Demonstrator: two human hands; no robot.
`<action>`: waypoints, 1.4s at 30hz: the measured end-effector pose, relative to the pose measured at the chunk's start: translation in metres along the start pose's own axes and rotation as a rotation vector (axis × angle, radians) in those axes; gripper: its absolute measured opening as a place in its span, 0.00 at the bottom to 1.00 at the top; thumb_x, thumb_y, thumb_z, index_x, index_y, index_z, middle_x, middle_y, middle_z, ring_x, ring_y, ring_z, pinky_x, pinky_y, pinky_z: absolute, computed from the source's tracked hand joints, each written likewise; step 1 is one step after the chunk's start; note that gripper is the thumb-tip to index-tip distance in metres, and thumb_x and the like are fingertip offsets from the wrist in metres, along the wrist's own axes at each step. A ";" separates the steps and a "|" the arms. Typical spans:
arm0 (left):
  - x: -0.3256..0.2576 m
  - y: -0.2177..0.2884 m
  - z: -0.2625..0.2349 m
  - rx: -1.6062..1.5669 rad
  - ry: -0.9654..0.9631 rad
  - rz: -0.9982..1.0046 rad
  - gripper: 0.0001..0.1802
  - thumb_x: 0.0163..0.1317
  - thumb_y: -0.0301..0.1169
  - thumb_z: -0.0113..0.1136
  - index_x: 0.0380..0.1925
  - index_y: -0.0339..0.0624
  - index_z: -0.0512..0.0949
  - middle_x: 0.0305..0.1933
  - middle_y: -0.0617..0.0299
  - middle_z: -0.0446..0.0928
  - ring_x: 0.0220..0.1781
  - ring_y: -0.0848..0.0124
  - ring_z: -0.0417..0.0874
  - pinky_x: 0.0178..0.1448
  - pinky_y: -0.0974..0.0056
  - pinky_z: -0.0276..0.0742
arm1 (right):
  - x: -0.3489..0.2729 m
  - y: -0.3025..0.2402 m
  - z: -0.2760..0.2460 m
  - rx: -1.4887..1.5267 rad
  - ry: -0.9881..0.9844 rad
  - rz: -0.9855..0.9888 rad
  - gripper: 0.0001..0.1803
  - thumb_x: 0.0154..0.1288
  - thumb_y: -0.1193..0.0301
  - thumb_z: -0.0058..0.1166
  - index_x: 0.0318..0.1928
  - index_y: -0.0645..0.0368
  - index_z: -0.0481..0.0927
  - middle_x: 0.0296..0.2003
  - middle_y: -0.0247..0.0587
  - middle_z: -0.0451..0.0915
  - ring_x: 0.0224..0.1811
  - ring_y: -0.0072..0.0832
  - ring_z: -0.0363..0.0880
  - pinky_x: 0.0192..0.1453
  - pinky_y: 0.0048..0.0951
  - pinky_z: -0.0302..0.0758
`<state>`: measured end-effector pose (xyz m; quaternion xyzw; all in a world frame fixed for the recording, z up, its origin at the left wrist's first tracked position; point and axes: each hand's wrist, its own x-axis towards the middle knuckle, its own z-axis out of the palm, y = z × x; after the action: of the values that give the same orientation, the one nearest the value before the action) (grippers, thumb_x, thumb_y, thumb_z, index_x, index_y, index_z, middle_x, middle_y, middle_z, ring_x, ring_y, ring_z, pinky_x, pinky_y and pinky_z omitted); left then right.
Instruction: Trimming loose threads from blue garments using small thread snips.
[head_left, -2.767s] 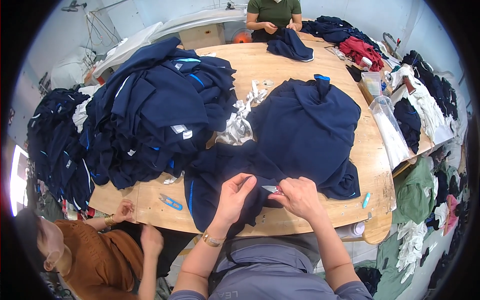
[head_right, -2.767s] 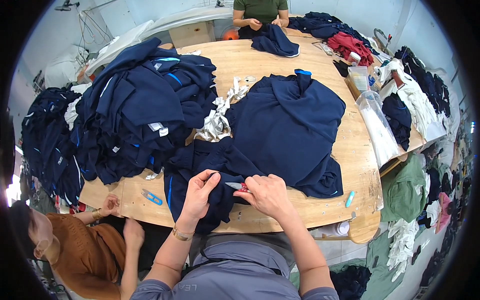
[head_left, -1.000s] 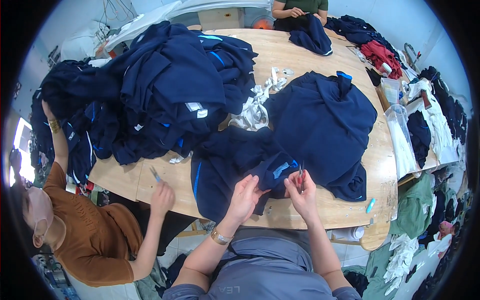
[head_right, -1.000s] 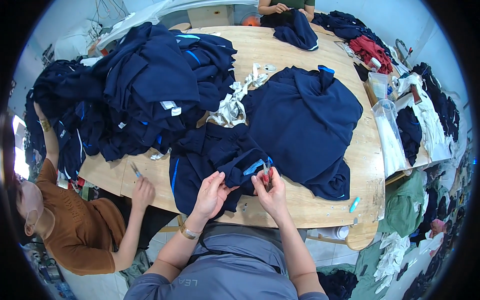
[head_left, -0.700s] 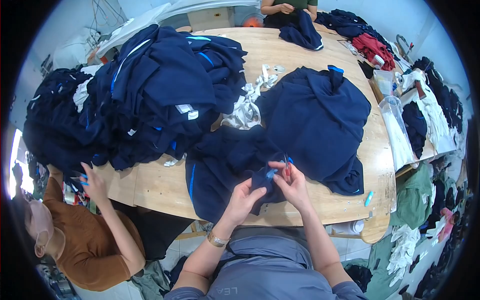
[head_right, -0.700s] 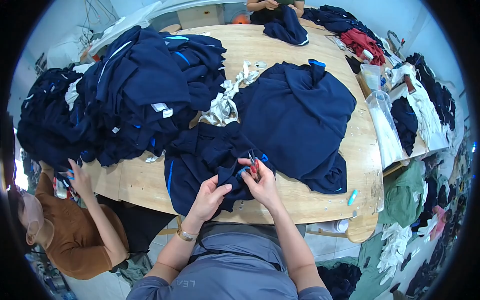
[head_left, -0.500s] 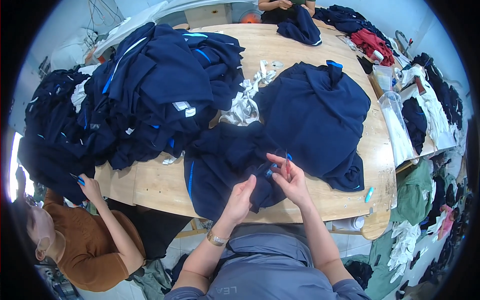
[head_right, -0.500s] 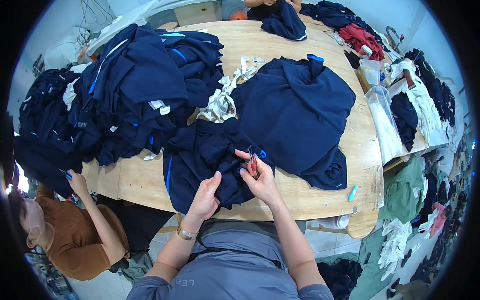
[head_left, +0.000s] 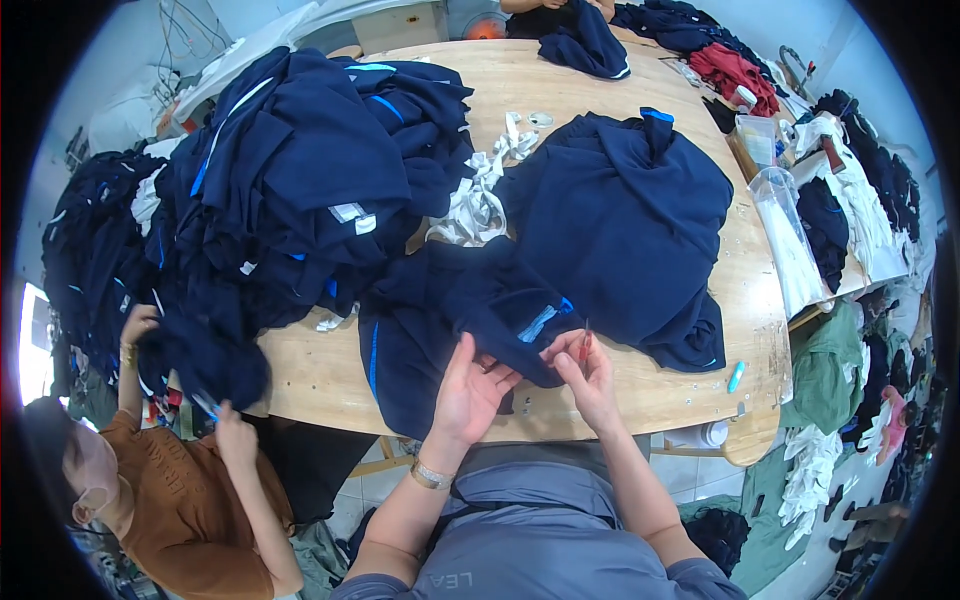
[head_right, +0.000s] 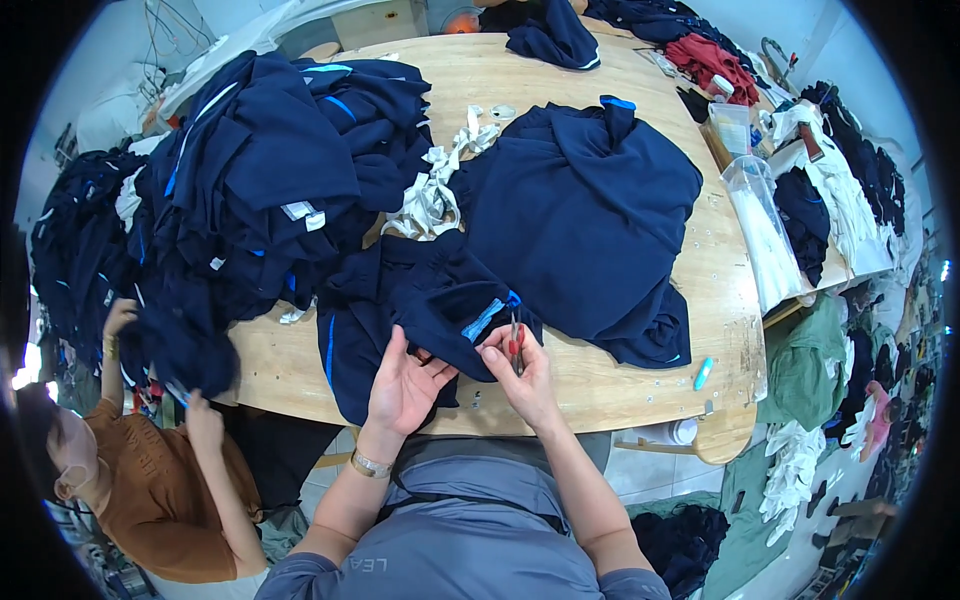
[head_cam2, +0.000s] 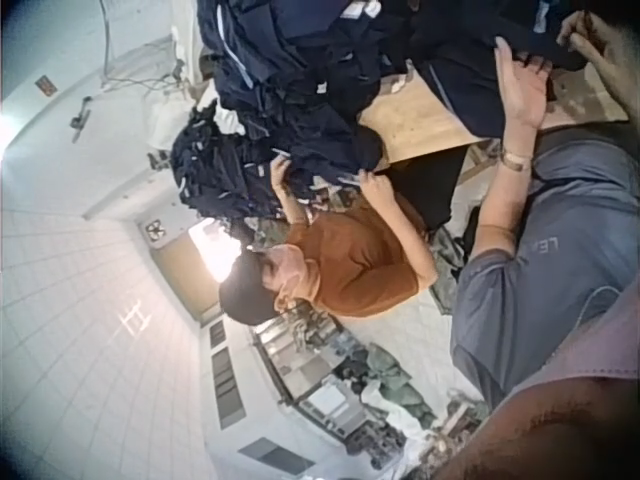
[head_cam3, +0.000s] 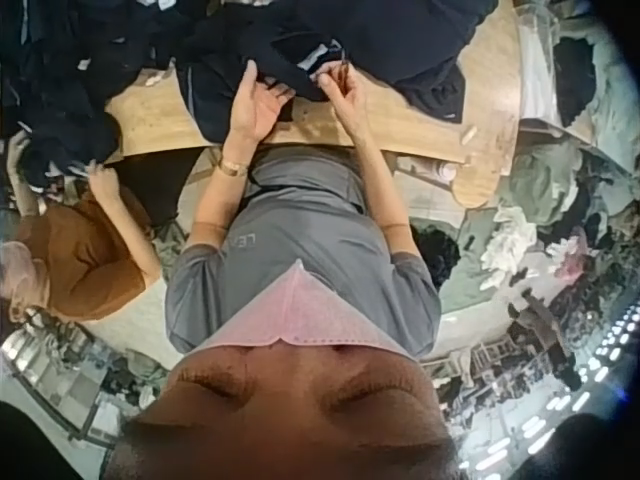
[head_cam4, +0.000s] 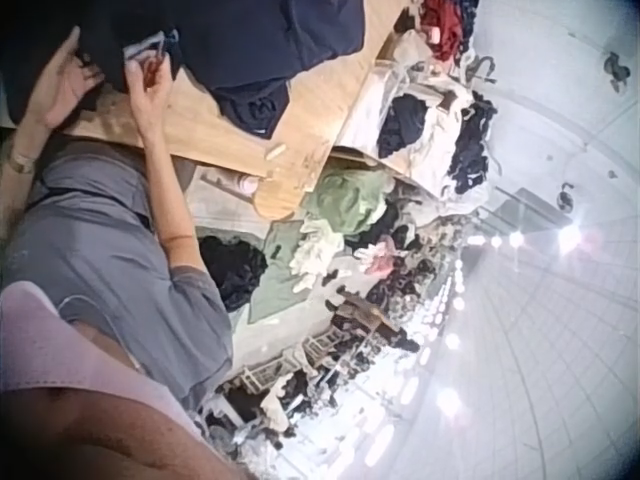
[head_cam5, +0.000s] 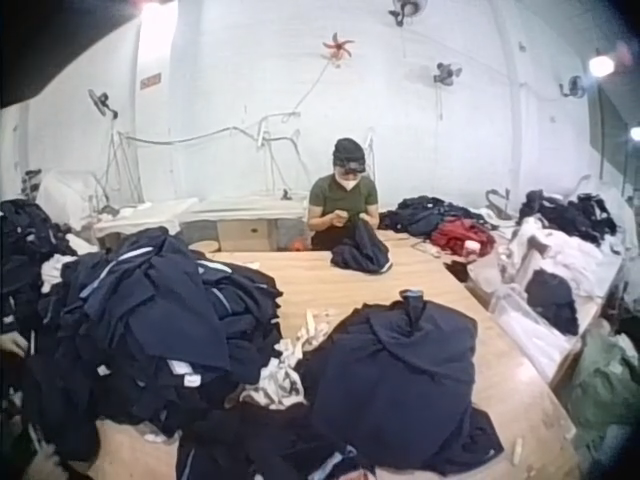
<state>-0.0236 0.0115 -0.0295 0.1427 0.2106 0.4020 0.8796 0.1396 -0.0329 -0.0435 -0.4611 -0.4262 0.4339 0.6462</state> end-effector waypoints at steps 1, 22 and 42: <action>0.000 -0.003 0.002 0.067 0.042 0.084 0.19 0.69 0.44 0.39 0.55 0.49 0.64 0.46 0.61 0.73 0.52 0.67 0.74 0.56 0.59 0.69 | -0.001 -0.002 0.001 0.044 -0.010 0.085 0.08 0.63 0.72 0.53 0.31 0.60 0.68 0.36 0.36 0.75 0.34 0.16 0.69 0.41 0.18 0.66; -0.004 -0.012 0.012 0.185 0.138 0.259 0.21 0.62 0.22 0.51 0.54 0.46 0.60 0.42 0.60 0.74 0.46 0.71 0.78 0.52 0.62 0.76 | -0.002 -0.006 0.000 -1.137 -0.161 -0.446 0.19 0.53 0.55 0.58 0.23 0.57 0.71 0.20 0.35 0.69 0.29 0.33 0.70 0.53 0.43 0.62; -0.006 -0.015 0.011 0.226 0.126 0.259 0.25 0.60 0.21 0.53 0.57 0.44 0.59 0.42 0.61 0.74 0.47 0.72 0.76 0.56 0.62 0.71 | -0.003 -0.011 -0.002 -0.940 -0.116 -0.316 0.15 0.54 0.63 0.59 0.23 0.58 0.71 0.19 0.35 0.68 0.26 0.30 0.68 0.48 0.37 0.63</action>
<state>-0.0119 -0.0036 -0.0245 0.2409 0.2891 0.4939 0.7839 0.1425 -0.0382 -0.0336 -0.6075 -0.6755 0.1164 0.4015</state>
